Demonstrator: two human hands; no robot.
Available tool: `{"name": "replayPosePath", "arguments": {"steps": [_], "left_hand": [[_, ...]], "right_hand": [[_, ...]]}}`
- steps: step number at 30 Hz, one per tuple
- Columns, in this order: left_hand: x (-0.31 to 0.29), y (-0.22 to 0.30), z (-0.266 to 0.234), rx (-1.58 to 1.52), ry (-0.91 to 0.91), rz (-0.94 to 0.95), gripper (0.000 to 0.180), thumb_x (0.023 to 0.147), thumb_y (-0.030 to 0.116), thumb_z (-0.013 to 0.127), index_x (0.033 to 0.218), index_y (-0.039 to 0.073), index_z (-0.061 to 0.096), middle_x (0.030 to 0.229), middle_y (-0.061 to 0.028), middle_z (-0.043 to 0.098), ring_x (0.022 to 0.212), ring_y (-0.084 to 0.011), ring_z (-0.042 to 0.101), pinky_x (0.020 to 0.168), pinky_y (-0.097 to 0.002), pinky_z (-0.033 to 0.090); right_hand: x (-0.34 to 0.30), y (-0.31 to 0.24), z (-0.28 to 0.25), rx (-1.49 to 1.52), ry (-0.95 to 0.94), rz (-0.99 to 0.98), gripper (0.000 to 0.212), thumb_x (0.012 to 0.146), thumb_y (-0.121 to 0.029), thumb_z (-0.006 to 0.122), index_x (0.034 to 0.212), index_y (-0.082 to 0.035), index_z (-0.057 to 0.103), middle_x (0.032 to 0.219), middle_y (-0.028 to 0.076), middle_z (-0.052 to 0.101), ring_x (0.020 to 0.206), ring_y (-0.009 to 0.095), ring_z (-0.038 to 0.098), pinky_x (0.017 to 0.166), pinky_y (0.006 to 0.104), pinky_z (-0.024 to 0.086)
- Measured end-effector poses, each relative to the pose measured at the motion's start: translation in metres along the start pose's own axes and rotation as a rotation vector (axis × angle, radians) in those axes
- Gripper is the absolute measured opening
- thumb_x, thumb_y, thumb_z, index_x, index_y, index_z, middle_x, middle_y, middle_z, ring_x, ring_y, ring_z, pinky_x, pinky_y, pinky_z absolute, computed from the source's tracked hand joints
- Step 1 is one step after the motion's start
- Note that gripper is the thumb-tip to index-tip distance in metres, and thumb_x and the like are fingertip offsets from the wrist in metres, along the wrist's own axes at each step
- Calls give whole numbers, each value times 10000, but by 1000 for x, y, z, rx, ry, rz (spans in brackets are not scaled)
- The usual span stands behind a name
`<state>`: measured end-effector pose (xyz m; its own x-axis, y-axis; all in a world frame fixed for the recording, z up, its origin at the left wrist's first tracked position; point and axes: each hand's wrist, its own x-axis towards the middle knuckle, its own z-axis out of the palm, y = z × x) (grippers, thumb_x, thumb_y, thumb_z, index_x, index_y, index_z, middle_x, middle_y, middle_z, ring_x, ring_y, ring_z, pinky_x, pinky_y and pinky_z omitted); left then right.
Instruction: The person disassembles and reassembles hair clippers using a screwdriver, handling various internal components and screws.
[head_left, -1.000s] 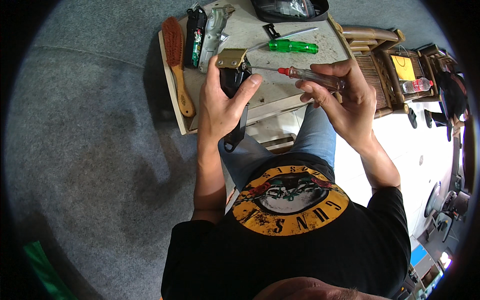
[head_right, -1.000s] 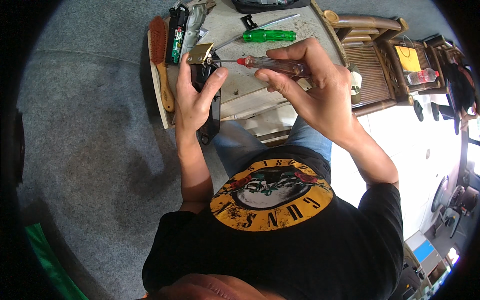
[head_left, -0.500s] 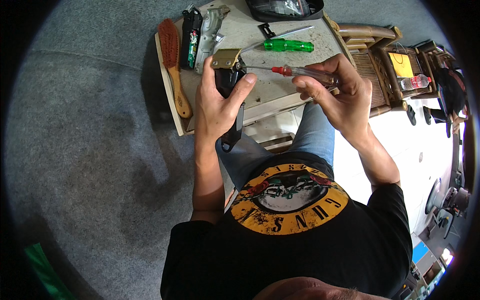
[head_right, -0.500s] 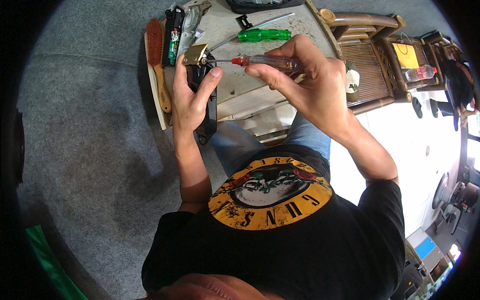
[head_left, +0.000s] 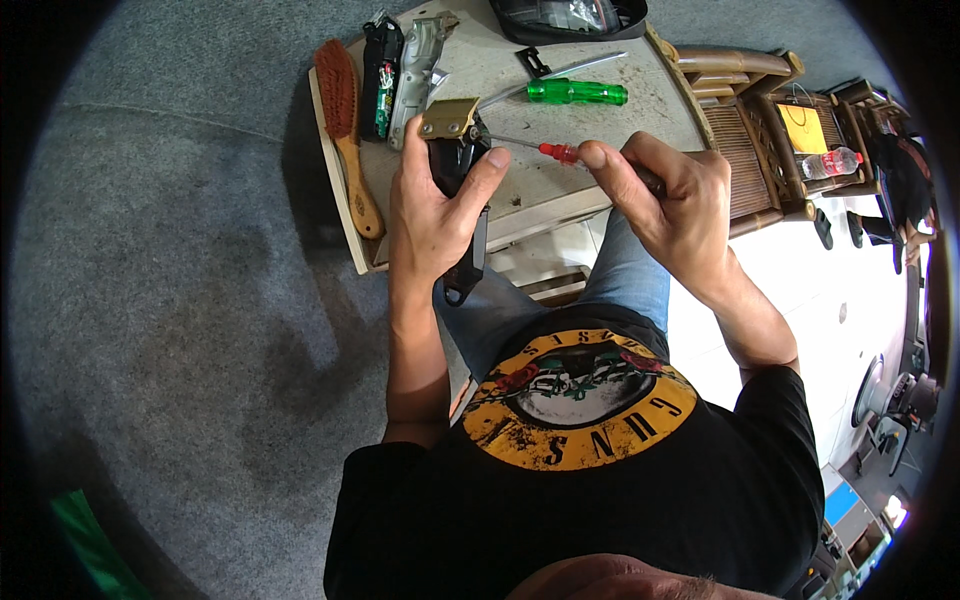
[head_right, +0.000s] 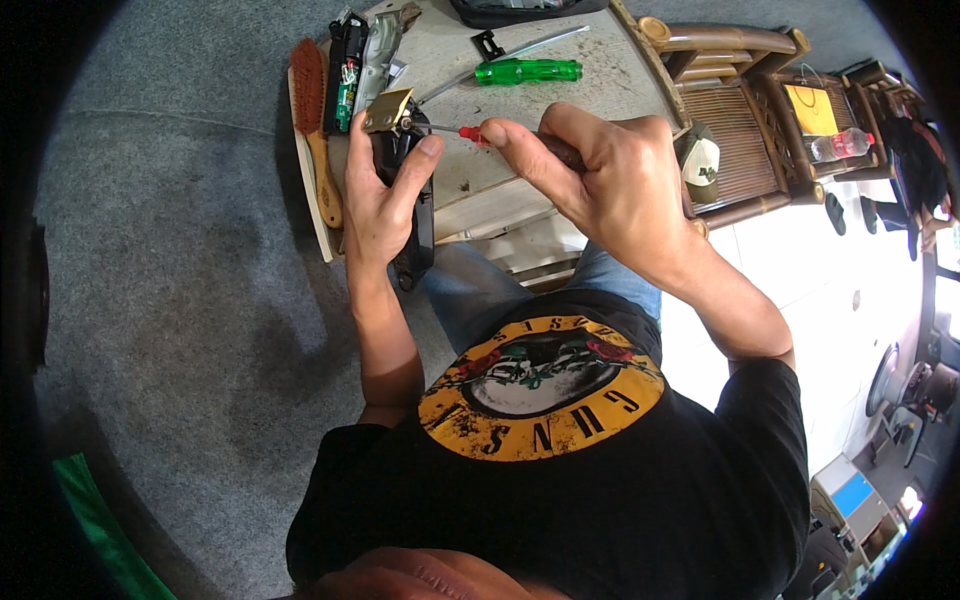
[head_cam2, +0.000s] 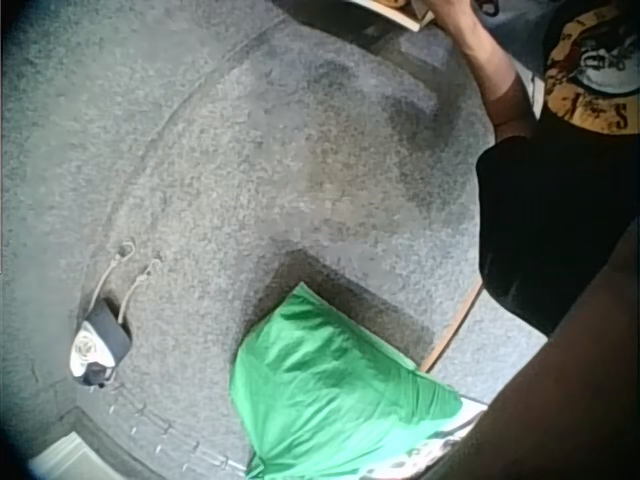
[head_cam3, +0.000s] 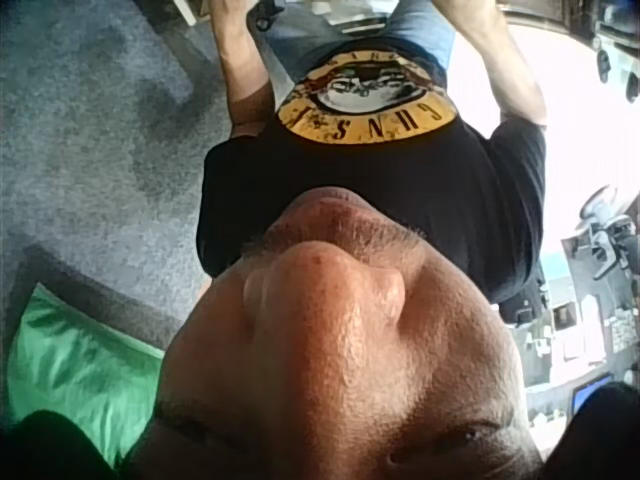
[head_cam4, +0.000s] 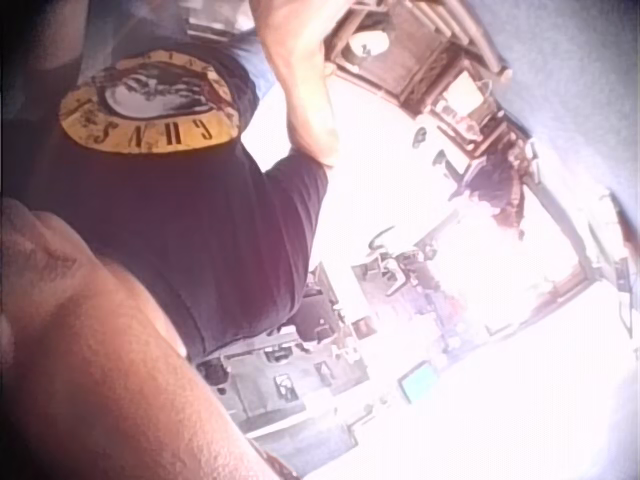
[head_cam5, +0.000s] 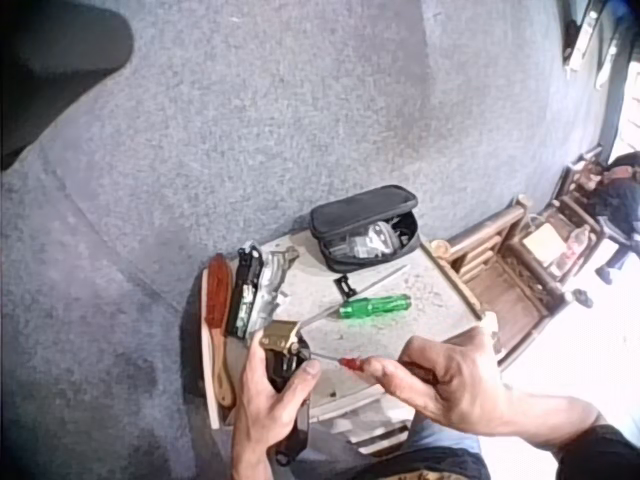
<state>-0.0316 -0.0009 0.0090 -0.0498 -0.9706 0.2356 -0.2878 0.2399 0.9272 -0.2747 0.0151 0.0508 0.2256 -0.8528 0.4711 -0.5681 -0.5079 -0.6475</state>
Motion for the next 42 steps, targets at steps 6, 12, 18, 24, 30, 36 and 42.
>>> {"name": "replayPosePath", "arguments": {"steps": [6,12,18,24,30,36,42], "left_hand": [[1,5,0,-34,9,-3,508,945,327,781,1230,-28,555,949,-86,670,855,-174,629,808,-324,503],[1,3,0,-43,4,-9,495,943,315,782,1222,-29,560,958,-87,674,859,-174,631,805,-326,503],[2,0,-1,-10,6,5,517,932,326,797,1231,-28,568,984,-107,688,875,-194,651,822,-342,514],[1,8,-1,4,-15,38,525,932,336,797,1241,-26,574,987,-113,695,886,-205,668,841,-341,523],[1,4,-3,-4,-23,13,512,937,330,791,1234,-27,578,1019,-127,695,915,-201,667,844,-348,523],[0,4,-1,9,-16,38,513,934,336,794,1230,-23,580,1009,-124,684,908,-207,657,835,-350,521],[1,4,-1,20,-17,32,500,930,332,798,1215,-19,584,987,-116,683,880,-200,656,810,-347,524]], "right_hand": [[4,-1,-1,42,-41,38,348,977,-308,755,1047,11,634,663,102,661,503,214,648,467,357,456],[5,6,2,53,50,-237,405,943,-251,779,1166,7,561,970,113,738,719,266,745,577,375,571],[4,1,-4,-123,36,-261,317,909,-266,805,982,-13,628,848,85,736,651,230,737,518,355,548],[8,-1,-7,-143,33,-177,341,943,-358,766,959,-38,650,640,75,673,520,215,684,464,338,498],[7,5,-13,-192,-55,-145,340,957,-372,747,951,-47,650,610,50,643,502,232,662,461,333,484],[15,14,-8,-320,38,-460,291,953,-354,732,950,-73,657,756,14,641,615,202,687,488,331,506],[7,9,-9,-296,-54,-301,270,975,-319,725,966,-56,669,742,58,692,600,217,708,492,344,509]]}}
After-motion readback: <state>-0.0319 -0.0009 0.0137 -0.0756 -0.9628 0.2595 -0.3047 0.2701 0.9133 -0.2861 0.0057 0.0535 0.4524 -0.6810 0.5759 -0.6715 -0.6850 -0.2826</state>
